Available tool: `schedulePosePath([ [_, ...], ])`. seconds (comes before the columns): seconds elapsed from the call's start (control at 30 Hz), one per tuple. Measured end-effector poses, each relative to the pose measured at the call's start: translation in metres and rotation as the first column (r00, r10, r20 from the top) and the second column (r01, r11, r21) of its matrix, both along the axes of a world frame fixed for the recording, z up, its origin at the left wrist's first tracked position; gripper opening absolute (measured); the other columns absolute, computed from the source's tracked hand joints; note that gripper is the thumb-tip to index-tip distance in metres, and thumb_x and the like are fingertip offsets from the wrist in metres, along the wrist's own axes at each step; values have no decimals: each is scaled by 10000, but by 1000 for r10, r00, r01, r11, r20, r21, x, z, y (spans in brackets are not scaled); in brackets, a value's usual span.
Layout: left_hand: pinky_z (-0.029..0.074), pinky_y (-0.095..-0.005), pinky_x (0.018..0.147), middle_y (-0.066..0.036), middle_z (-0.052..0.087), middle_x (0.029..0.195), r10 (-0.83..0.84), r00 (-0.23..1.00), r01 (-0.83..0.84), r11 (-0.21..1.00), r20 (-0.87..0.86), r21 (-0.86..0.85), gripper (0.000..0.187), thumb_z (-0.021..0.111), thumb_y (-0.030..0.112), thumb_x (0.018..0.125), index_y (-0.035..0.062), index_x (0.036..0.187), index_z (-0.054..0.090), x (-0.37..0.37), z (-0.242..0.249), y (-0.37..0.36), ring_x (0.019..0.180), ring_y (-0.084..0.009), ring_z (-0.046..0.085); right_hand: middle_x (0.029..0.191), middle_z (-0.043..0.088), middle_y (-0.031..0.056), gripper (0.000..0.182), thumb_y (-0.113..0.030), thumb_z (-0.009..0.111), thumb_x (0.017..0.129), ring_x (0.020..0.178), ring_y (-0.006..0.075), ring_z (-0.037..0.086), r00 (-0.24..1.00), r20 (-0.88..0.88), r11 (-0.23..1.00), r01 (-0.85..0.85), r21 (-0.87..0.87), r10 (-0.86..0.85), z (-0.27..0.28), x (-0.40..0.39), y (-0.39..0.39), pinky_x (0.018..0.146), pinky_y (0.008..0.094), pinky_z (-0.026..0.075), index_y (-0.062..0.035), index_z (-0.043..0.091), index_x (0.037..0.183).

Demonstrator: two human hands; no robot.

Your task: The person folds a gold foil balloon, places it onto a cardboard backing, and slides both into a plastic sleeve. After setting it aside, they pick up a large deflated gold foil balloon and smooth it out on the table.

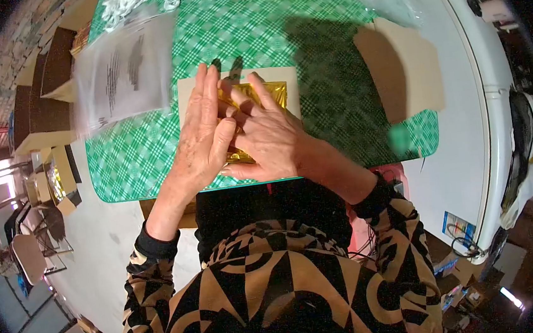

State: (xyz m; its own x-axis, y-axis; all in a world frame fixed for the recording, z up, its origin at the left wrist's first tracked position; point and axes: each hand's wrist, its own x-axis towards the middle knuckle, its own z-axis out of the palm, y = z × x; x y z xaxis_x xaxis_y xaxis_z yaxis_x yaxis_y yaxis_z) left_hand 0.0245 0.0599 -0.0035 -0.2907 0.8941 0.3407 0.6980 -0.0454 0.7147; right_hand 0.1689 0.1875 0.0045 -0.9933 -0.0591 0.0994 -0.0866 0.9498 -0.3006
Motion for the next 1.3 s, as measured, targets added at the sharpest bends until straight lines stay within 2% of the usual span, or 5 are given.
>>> schedulePosePath([
  [0.27,309,-566,1226,-343,316,1637,45,974,-51,999,-221,-19,738,537,440,1068,-35,1600,345,6,-7,2,1453,-544,388,1507,546,221,472,-151,591,971,1547,416,336,941,-245,840,67,-538,-232,-5,12,26,1300,533,218,-9,567,1420],
  [0.4,254,-572,1259,-232,347,1659,19,860,-102,985,-510,-137,702,579,489,1034,87,1594,447,16,-6,5,1518,-477,317,1490,573,205,390,-21,528,969,1510,414,409,870,-290,789,163,-593,-398,-1,37,40,1255,531,311,-15,589,1354],
  [0.53,222,-568,1272,-202,342,1682,14,842,-130,975,-539,-179,679,541,529,1051,136,1600,469,20,-5,5,1557,-458,270,1531,544,178,455,45,548,954,1537,385,375,850,-375,918,273,-289,-370,-6,58,40,1264,510,293,-6,558,1407],
  [0.97,223,-591,1262,-225,345,1673,30,834,-155,971,-550,-181,700,575,561,1021,170,1595,480,23,-5,7,1545,-476,285,1586,477,146,672,-431,644,976,1521,395,332,918,-241,927,351,130,-314,-8,60,22,1226,699,122,-24,546,1501],
  [1.3,242,-605,1249,-251,368,1649,66,826,-191,967,-560,-169,704,576,594,1010,174,1572,514,28,-7,8,1539,-486,291,1621,423,148,688,-419,632,977,1536,367,298,902,-177,892,422,165,-394,-8,62,27,1229,684,154,1,511,1507],
])
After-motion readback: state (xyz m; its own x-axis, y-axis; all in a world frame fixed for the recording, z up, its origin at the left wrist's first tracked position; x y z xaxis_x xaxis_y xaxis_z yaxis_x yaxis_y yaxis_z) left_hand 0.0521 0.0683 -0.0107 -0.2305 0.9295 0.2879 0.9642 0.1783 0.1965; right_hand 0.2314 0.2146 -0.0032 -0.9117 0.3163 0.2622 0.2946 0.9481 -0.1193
